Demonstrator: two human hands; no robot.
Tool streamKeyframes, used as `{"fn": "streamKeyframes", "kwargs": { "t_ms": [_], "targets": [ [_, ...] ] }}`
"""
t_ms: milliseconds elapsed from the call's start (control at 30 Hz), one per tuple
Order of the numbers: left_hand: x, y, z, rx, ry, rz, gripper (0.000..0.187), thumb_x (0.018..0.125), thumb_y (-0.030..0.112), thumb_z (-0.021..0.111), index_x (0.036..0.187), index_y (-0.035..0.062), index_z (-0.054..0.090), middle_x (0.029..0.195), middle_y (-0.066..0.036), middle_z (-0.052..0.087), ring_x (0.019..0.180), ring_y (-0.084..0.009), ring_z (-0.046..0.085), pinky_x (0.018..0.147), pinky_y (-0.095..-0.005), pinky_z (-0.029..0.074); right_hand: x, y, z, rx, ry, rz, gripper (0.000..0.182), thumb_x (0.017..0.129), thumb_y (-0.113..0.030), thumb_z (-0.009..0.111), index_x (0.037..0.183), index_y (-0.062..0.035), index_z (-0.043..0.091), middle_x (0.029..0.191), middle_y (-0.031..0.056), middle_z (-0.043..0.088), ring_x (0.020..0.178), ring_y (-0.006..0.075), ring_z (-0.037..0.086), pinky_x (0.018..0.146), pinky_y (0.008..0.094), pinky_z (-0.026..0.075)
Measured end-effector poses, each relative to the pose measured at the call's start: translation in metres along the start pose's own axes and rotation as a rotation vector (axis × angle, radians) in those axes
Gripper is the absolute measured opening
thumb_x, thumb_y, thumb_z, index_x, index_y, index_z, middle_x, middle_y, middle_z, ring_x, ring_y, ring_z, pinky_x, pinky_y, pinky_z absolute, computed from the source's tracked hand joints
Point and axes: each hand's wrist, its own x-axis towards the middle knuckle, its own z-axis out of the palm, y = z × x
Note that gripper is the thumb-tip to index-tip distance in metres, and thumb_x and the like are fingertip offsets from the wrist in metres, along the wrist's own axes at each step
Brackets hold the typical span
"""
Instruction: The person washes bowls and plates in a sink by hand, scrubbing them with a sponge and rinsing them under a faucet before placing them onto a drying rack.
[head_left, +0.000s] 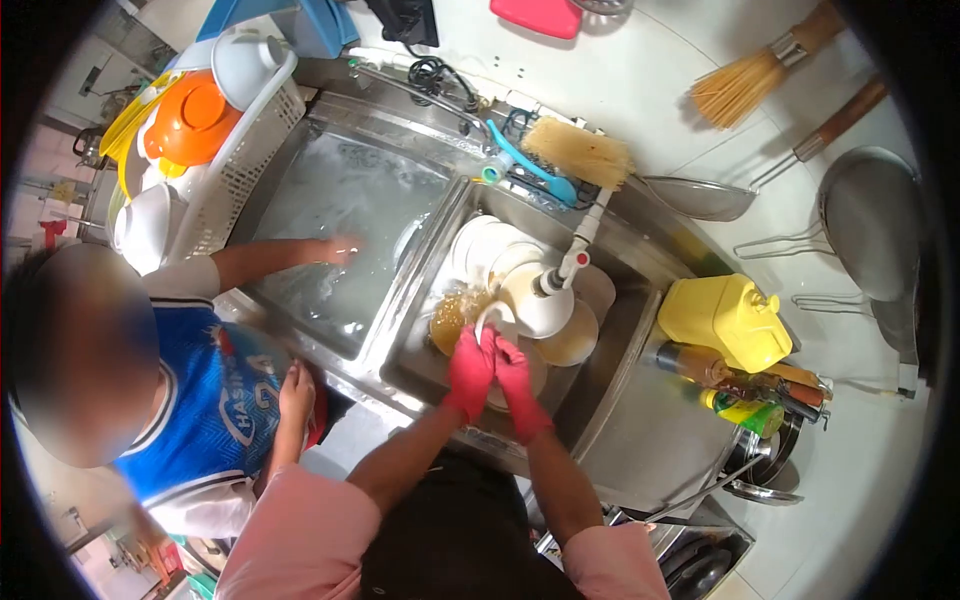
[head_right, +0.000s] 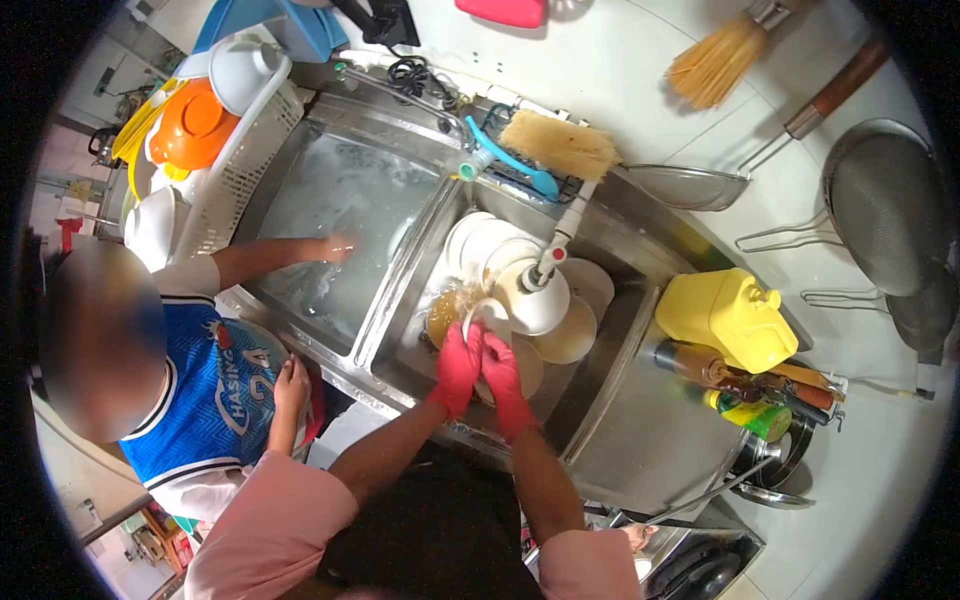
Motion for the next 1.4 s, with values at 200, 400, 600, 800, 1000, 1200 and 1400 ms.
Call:
{"fn": "streamKeyframes", "kwargs": {
  "t_ms": [200, 400, 600, 800, 1000, 1200, 1400],
  "targets": [
    [0.032, -0.074, 0.023, -0.443, 0.004, 0.009, 0.041, 0.104, 0.03, 0.055, 0.126, -0.0038, 0.061, 0.112, -0.017, 0.071, 0.1, -0.0231, 0.066, 0.09, -0.036, 0.051, 0.011, -0.05, -0.049, -0.679, -0.206, -0.526, 0.017, 0.088, -0.007, 0.066, 0.103, -0.007, 0.073, 0.095, 0.0104, 0.074, 0.094, 0.0145, 0.066, 0.083, 0.0293, 0.052],
    [0.047, -0.094, 0.048, -0.204, -0.062, 0.32, 0.039, 0.104, 0.029, 0.054, 0.121, -0.0048, 0.063, 0.107, -0.016, 0.071, 0.094, -0.0187, 0.063, 0.088, -0.0329, 0.05, 0.047, -0.06, 0.007, -0.139, -0.095, -0.306, 0.026, 0.088, -0.008, 0.068, 0.114, -0.0039, 0.069, 0.103, 0.0081, 0.072, 0.085, 0.0105, 0.061, 0.073, 0.0248, 0.05],
    [0.05, -0.08, 0.015, -0.349, -0.08, -0.017, 0.038, 0.104, 0.027, 0.054, 0.117, -0.0071, 0.064, 0.102, -0.015, 0.072, 0.092, -0.0174, 0.062, 0.087, -0.0321, 0.05, -0.003, -0.074, -0.022, -0.758, -0.335, -0.084, 0.031, 0.085, -0.024, 0.074, 0.108, -0.0042, 0.071, 0.101, 0.013, 0.071, 0.09, 0.0277, 0.069, 0.081, 0.0381, 0.054],
    [0.024, -0.066, 0.037, -0.407, -0.088, 0.027, 0.034, 0.103, 0.025, 0.058, 0.113, -0.0056, 0.068, 0.099, -0.008, 0.072, 0.089, -0.0142, 0.061, 0.083, -0.0311, 0.05, 0.037, -0.077, -0.012, -0.729, 0.027, -0.164, 0.026, 0.087, -0.028, 0.069, 0.095, -0.0036, 0.069, 0.085, 0.0166, 0.07, 0.083, 0.0335, 0.069, 0.076, 0.0408, 0.054],
    [0.066, -0.062, 0.008, -0.366, -0.201, 0.002, 0.032, 0.1, 0.024, 0.06, 0.112, -0.0052, 0.068, 0.098, -0.016, 0.073, 0.088, -0.0197, 0.065, 0.083, -0.033, 0.051, -0.015, -0.056, -0.022, -0.835, -0.123, -0.284, 0.023, 0.079, -0.021, 0.074, 0.096, -0.0078, 0.066, 0.093, 0.0157, 0.068, 0.083, 0.0258, 0.068, 0.076, 0.0359, 0.053],
    [0.053, -0.065, 0.002, -0.236, -0.403, -0.032, 0.029, 0.095, 0.023, 0.065, 0.111, -0.0017, 0.069, 0.095, -0.016, 0.074, 0.088, -0.0241, 0.07, 0.082, -0.0349, 0.052, 0.04, -0.087, -0.044, -0.407, 0.193, -0.027, 0.025, 0.09, -0.023, 0.064, 0.107, -0.0043, 0.064, 0.094, 0.0192, 0.068, 0.09, 0.0323, 0.067, 0.076, 0.0432, 0.052],
    [0.062, -0.032, 0.004, 0.387, -0.5, 0.431, 0.035, 0.097, 0.041, 0.056, 0.111, 0.0124, 0.071, 0.106, -0.018, 0.07, 0.097, -0.0401, 0.066, 0.085, -0.0486, 0.051, 0.067, -0.09, -0.013, -0.809, -0.198, -0.399, 0.05, 0.086, -0.013, 0.07, 0.134, -0.0043, 0.056, 0.117, 0.0192, 0.063, 0.108, 0.0318, 0.063, 0.092, 0.0396, 0.05]
  ]
}}
